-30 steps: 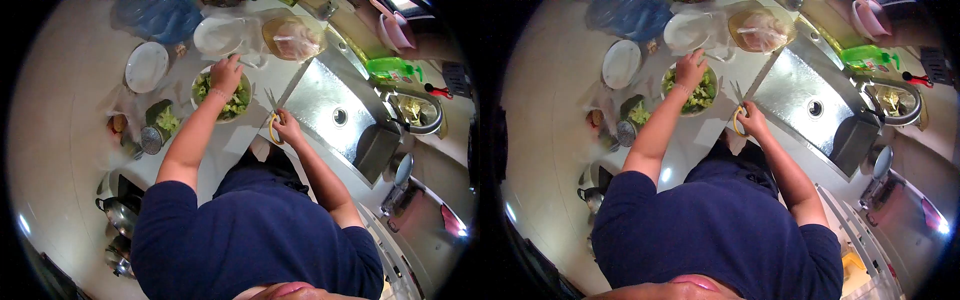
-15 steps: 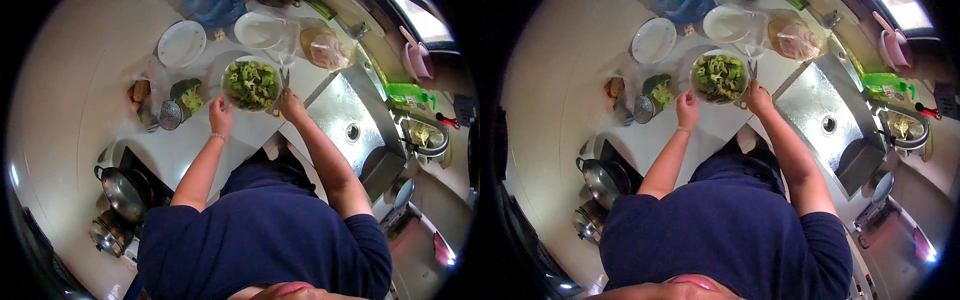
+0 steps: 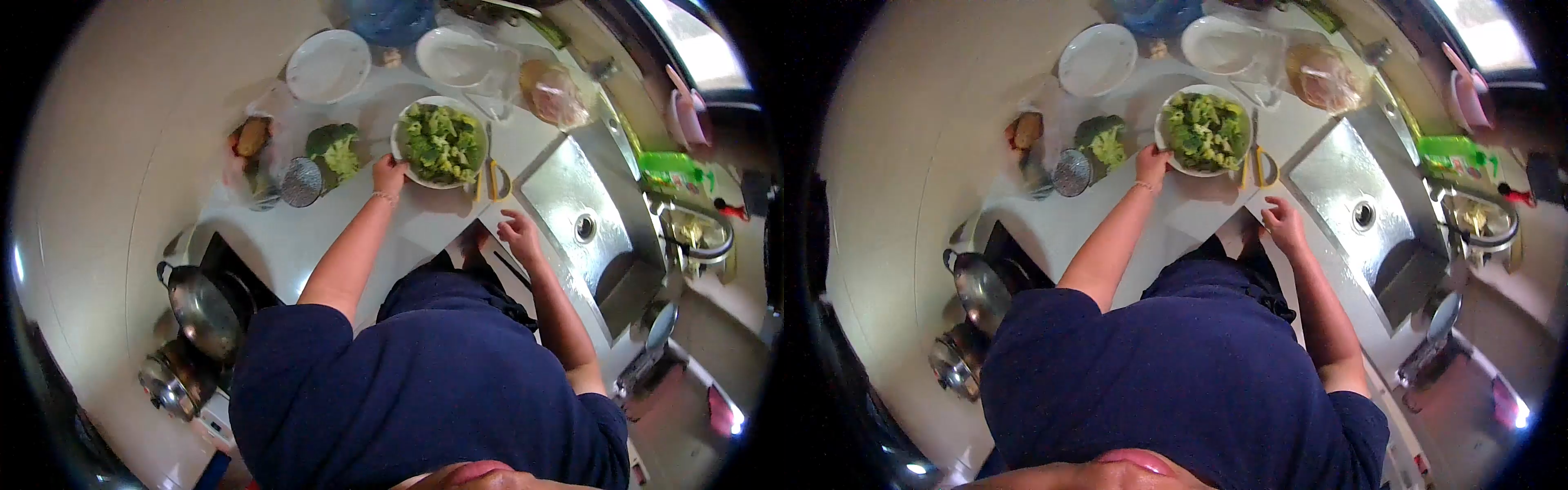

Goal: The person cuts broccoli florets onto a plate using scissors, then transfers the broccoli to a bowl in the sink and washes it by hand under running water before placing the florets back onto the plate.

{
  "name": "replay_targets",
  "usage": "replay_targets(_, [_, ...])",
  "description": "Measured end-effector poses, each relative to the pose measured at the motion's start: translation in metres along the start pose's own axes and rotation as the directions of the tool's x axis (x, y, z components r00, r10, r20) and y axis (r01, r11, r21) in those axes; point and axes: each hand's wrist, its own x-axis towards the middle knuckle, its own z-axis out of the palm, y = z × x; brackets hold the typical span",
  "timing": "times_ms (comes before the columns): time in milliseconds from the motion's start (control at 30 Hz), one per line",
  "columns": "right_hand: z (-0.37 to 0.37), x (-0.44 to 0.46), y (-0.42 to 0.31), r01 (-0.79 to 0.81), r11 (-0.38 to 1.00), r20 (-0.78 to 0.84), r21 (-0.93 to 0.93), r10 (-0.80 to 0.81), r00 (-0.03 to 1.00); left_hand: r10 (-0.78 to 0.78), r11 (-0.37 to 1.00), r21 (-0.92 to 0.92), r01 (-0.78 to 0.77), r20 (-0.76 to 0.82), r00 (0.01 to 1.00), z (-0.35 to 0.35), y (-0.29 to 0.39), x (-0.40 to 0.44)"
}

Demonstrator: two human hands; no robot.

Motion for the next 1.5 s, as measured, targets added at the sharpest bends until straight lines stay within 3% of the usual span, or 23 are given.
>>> replay_targets(133, [-0.009,-0.047,-0.009,-0.092,0.968,-0.055,0.233,0.107,0.993,-0.007,1.000,0.028,0.007,-0.002,1.000,0.002,0.034,-0.035])
replay_targets(233, [-0.016,-0.056,0.003,-0.106,0.920,-0.010,0.376,0.119,0.993,-0.030,0.993,-0.110,0.041,0.096,0.995,0.014,0.064,-0.069])
replay_targets(267, [-0.019,-0.057,0.004,-0.112,0.897,0.010,0.427,0.119,0.993,-0.023,0.996,-0.079,0.035,0.141,0.990,0.017,0.065,-0.076])
replay_targets(367, [-0.028,-0.057,-0.004,-0.147,0.655,0.117,0.741,0.089,0.989,0.011,1.000,-0.026,-0.004,0.273,0.962,0.036,0.074,-0.103])
replay_targets(467, [-0.044,-0.071,-0.020,-0.089,0.378,0.072,0.922,0.061,0.996,-0.060,0.997,-0.016,0.072,0.405,0.912,0.068,0.086,-0.142])
replay_targets(600, [-0.087,-0.093,0.025,-0.036,0.423,0.012,0.905,0.060,0.998,-0.068,0.993,0.118,0.009,0.506,0.860,0.113,0.070,-0.186])
replay_targets(733, [-0.138,-0.129,0.074,0.049,0.367,-0.058,0.929,0.014,0.998,-0.112,0.993,0.099,0.064,0.624,0.773,0.170,0.046,-0.226])
replay_targets(833, [-0.177,-0.159,0.101,0.093,0.394,-0.122,0.914,0.050,0.991,-0.064,0.967,0.228,-0.114,0.649,0.758,0.218,0.018,-0.251])
replay_targets(867, [-0.190,-0.168,0.112,0.117,0.405,-0.150,0.907,0.050,0.987,0.171,0.859,0.287,-0.425,0.622,0.764,0.235,0.007,-0.263])
replay_targets(900, [-0.202,-0.175,0.122,0.143,0.449,-0.191,0.882,0.064,0.979,0.393,0.652,0.341,-0.678,0.612,0.686,0.251,0.001,-0.280])
replay_targets(933, [-0.213,-0.181,0.133,0.165,0.448,-0.213,0.879,0.060,0.975,0.581,0.373,0.380,-0.847,0.616,0.532,0.268,0.000,-0.298])
replay_targets(967, [-0.222,-0.186,0.143,0.182,0.448,-0.232,0.875,0.060,0.971,0.494,0.429,0.291,-0.855,0.717,0.492,0.283,0.003,-0.314])
replay_targets(1067, [-0.233,-0.205,0.152,0.240,0.416,-0.301,0.877,0.086,0.950,0.365,-0.098,0.141,-0.985,0.926,0.096,0.319,0.030,-0.367])
replay_targets(1100, [-0.234,-0.208,0.155,0.237,0.399,-0.298,0.886,0.099,0.949,0.234,-0.103,0.112,-0.988,0.969,0.085,0.331,0.027,-0.371])
replay_targets(1200, [-0.243,-0.215,0.167,0.284,0.357,-0.359,0.890,0.164,0.919,0.089,-0.176,-0.005,-0.984,0.996,-0.021,0.370,0.028,-0.385])
replay_targets(1300, [-0.257,-0.225,0.180,0.366,0.290,-0.427,0.884,0.183,0.886,0.164,-0.209,-0.129,-0.969,0.973,-0.165,0.405,0.019,-0.381])
replay_targets(1400, [-0.264,-0.246,0.182,0.459,0.234,-0.508,0.857,0.236,0.828,0.060,-0.221,-0.260,-0.940,0.958,-0.279,0.431,0.019,-0.394])
replay_targets(1500, [-0.262,-0.257,0.205,0.480,0.146,-0.500,0.865,0.315,0.806,-0.022,-0.128,-0.383,-0.915,0.923,-0.384,0.449,0.017,-0.405])
